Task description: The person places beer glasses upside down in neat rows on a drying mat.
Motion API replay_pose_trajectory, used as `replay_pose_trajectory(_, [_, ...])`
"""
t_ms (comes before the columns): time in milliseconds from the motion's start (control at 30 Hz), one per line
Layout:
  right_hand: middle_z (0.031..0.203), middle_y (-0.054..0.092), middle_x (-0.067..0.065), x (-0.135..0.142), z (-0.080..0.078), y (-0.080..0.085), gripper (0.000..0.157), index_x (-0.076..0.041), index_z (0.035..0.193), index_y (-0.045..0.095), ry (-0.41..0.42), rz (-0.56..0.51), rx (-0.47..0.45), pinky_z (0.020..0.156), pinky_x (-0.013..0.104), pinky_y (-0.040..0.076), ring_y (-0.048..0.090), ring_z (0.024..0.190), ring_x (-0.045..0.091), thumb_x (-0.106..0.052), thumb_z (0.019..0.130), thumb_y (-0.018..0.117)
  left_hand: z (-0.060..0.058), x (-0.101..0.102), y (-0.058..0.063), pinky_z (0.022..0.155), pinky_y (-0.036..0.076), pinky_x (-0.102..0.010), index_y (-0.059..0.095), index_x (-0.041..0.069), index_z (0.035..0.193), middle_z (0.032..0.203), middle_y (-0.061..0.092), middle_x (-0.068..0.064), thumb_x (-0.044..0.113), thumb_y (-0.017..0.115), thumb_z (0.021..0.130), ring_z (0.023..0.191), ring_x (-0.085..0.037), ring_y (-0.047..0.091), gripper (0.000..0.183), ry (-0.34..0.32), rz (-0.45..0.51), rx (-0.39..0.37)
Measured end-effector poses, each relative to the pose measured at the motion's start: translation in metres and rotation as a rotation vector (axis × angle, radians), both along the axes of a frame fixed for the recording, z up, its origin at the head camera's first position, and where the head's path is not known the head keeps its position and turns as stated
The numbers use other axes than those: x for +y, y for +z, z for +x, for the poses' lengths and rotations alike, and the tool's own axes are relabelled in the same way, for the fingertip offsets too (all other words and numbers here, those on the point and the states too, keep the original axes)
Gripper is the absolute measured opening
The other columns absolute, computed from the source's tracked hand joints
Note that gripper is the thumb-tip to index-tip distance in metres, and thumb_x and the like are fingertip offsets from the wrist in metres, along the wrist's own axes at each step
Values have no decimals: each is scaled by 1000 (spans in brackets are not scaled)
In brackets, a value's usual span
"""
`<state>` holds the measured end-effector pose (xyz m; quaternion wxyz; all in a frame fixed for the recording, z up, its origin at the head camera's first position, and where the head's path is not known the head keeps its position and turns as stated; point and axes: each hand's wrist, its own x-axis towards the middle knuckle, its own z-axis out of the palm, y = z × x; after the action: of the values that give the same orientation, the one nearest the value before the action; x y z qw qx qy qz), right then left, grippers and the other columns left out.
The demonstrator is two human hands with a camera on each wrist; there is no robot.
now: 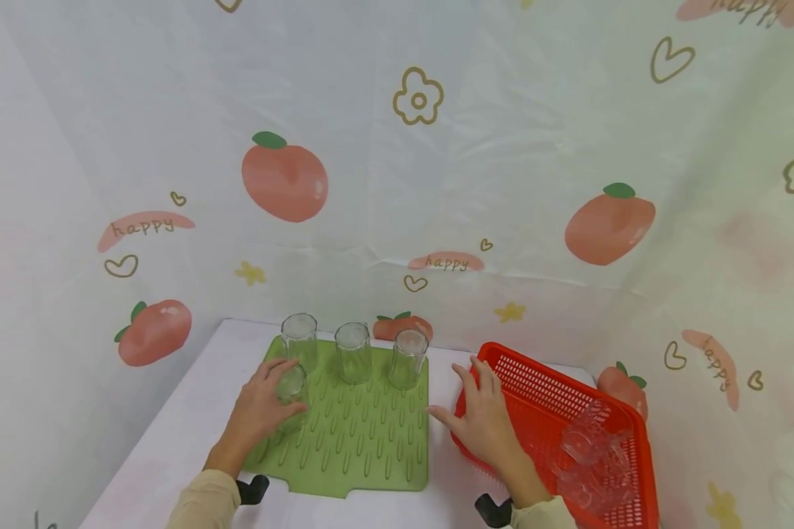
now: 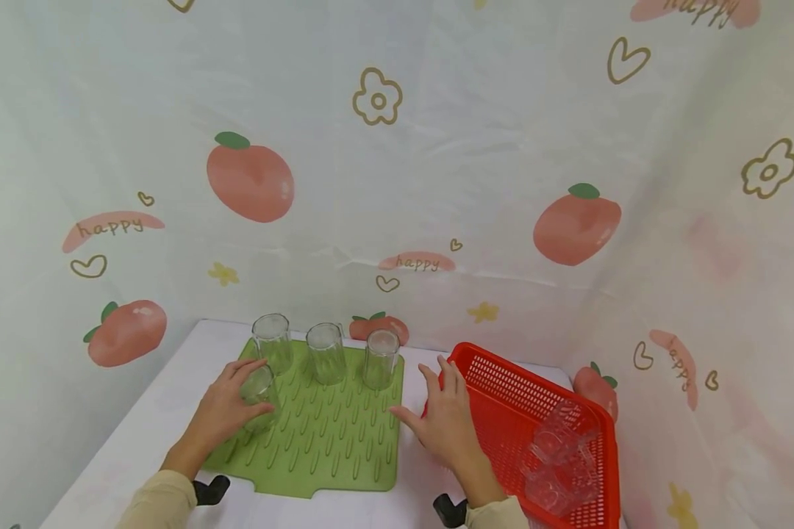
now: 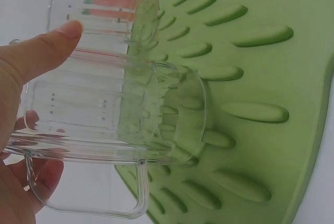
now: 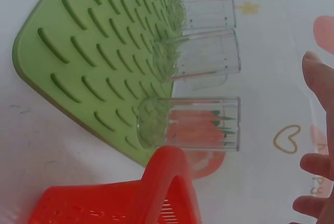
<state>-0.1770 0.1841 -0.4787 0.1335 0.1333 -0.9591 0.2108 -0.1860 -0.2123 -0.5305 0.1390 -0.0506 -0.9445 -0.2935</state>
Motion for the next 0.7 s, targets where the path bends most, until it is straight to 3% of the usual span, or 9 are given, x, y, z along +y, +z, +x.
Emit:
replay_pose_trajectory(167, [162, 30, 20, 1, 2, 1, 90, -14, 151, 45, -1, -14, -17, 117, 69, 33, 28, 150, 43, -62, 82, 76, 0, 0, 2, 98, 45, -71, 51, 13, 148, 149, 48, -20, 28, 94, 71, 125, -49, 55, 90, -2, -17, 5])
replay_pose_trajectory(333, [161, 31, 20, 3, 3, 3, 89, -13, 150, 46, -6, -11, -15, 116, 69, 35, 29, 148, 43, -61, 82, 77, 0, -3, 3, 99, 42, -73, 44, 17, 153, 152, 45, -18, 37, 91, 74, 132, -50, 49, 94, -14, 5, -38])
replay_pose_trajectory(533, [163, 28, 19, 8, 1, 5, 90, -13, 151, 44, -43, -8, -59, 113, 67, 40, 29, 147, 43, -62, 83, 76, -3, -10, 4, 102, 43, -72, 36, 14, 158, 154, 42, -23, 52, 83, 81, 136, -51, 46, 98, -24, 113, -92])
replay_pose_trajectory(700, [163, 27, 20, 12, 1, 5, 91, -14, 153, 42, -60, -23, -92, 111, 68, 41, 27, 148, 43, -64, 84, 74, -1, -19, 3, 110, 34, -72, 28, 8, 161, 158, 36, -26, 52, 62, 99, 144, -50, 36, 83, -28, 233, -123])
